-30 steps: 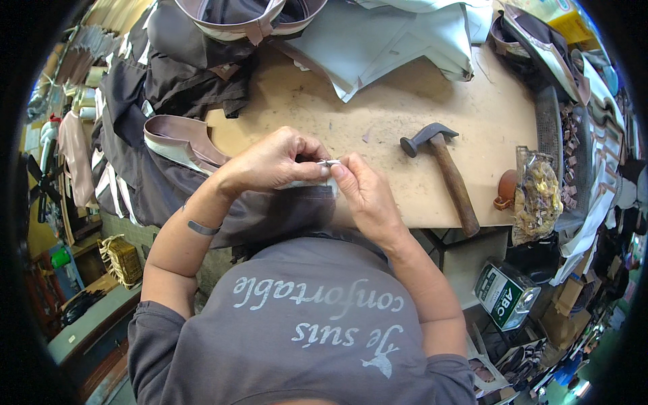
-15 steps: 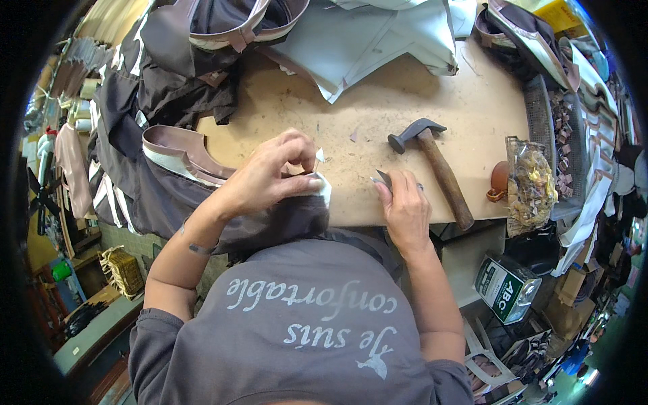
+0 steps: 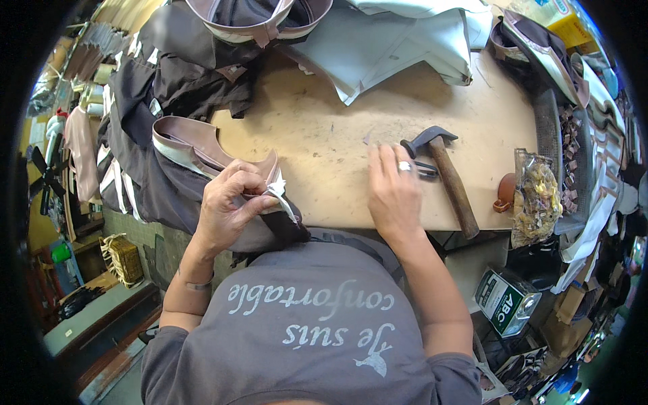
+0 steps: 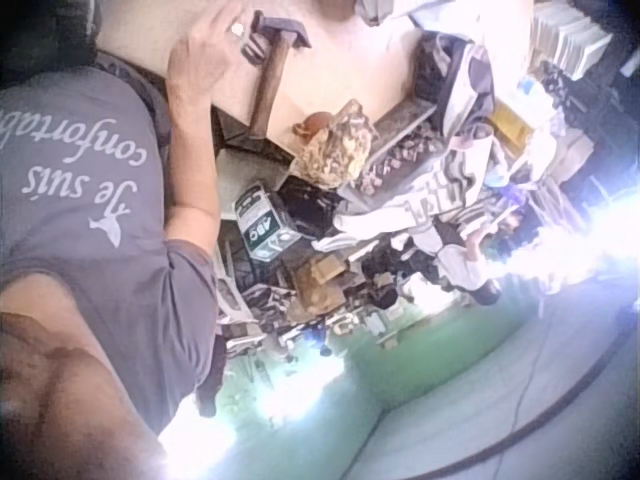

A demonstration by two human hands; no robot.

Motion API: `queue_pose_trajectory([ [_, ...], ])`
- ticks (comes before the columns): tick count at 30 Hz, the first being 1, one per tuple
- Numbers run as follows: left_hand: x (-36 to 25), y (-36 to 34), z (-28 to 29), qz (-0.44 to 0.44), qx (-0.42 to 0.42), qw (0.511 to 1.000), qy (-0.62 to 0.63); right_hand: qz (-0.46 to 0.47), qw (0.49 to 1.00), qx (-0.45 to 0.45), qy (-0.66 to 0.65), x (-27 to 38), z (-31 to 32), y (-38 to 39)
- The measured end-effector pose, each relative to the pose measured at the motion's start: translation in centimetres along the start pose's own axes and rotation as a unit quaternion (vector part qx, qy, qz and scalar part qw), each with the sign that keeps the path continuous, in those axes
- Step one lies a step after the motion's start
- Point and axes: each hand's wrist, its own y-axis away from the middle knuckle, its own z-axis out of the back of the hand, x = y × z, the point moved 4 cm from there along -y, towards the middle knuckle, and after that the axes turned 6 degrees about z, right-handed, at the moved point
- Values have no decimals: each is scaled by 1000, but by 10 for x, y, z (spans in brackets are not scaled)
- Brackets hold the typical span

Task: The person sews a zipper onto a brown fabric bag using a needle and thread. They repeatedly pull the thread through the fabric, secure the stitching, and use a hammer to tap the zipper area. The person also uses scissors to cut the thread and adjusts the bag's position on the table.

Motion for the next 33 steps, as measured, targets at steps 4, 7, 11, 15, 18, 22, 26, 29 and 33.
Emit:
queue_pose_trajectory([
  [4, -1, 2, -4, -6, 3, 1000, 25, -24, 989, 122, -80, 10, -42, -24],
  [7, 6, 6, -5, 12, 11, 999, 50, -7, 966, 77, -248, 9, -51, -31],
  [11, 4, 6, -6, -3, 7, 999, 35, -167, 649, 151, -727, 21, -40, -31],
  [15, -3, 2, -11, -57, -1, 998, 3, -220, 422, 186, -860, 54, -8, -36],
  [18, -9, 2, -13, -66, 4, 997, -30, -206, 428, 205, -856, 49, -7, -26],
  [22, 0, 4, -9, -32, 0, 999, 9, -130, 575, 312, -745, 8, 7, 8],
  [26, 15, 11, -5, 67, 28, 994, 83, 93, 883, 300, -348, -2, 22, 44],
  [29, 16, 11, -6, 57, 56, 993, 92, 73, 869, 196, -447, 9, 33, 18],
  [33, -7, 6, 3, 64, 108, 991, 44, -197, 669, 264, -666, 31, 27, -8],
])
